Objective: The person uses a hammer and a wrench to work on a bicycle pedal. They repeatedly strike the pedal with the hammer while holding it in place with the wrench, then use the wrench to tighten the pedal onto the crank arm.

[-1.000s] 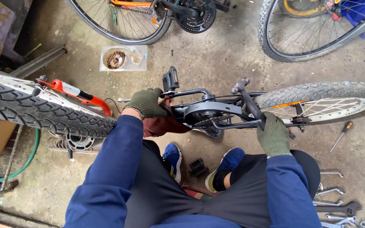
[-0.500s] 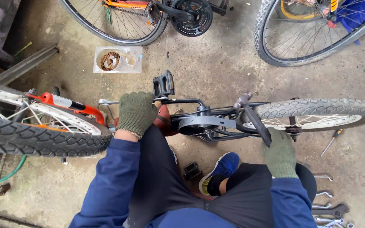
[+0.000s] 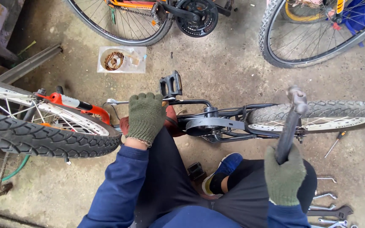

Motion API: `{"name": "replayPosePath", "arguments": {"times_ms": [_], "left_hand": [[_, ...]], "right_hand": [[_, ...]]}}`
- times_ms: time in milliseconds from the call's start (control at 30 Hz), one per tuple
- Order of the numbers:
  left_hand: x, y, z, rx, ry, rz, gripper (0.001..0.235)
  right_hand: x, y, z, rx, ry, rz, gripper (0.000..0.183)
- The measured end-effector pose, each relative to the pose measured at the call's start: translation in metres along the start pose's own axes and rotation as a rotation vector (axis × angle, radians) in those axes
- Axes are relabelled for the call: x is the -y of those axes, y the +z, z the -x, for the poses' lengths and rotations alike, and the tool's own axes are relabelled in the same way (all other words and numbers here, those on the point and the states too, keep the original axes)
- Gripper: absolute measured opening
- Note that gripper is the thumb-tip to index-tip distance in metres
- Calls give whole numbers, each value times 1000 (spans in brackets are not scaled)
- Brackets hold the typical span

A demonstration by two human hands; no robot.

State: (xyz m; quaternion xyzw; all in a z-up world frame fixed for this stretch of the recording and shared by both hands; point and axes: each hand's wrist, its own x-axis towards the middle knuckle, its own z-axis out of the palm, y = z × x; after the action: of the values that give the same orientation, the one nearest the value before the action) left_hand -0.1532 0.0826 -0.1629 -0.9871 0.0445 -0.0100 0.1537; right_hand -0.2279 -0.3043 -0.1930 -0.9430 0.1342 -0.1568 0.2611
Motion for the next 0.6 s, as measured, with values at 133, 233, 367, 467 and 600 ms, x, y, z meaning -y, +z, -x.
{"name": "replayPosePath", "arguments": {"times_ms": [133, 233, 367, 467, 600], "left_hand": [[-8, -14, 2, 5, 32, -34, 10], [-8, -27, 0, 8, 54, -76, 9], [-5, -43, -9, 35, 80, -147, 9], [-2, -60, -33, 49, 85, -200, 10], [-5, -77, -53, 93, 96, -266, 12]], "right_hand": [[55, 8, 21, 54, 69, -58, 30], [115, 0, 32, 277, 127, -229, 24], [147, 7, 47, 608, 213, -322, 31], [146, 19, 49, 622, 155, -317, 34], [135, 26, 54, 567, 64, -383, 37]]}}
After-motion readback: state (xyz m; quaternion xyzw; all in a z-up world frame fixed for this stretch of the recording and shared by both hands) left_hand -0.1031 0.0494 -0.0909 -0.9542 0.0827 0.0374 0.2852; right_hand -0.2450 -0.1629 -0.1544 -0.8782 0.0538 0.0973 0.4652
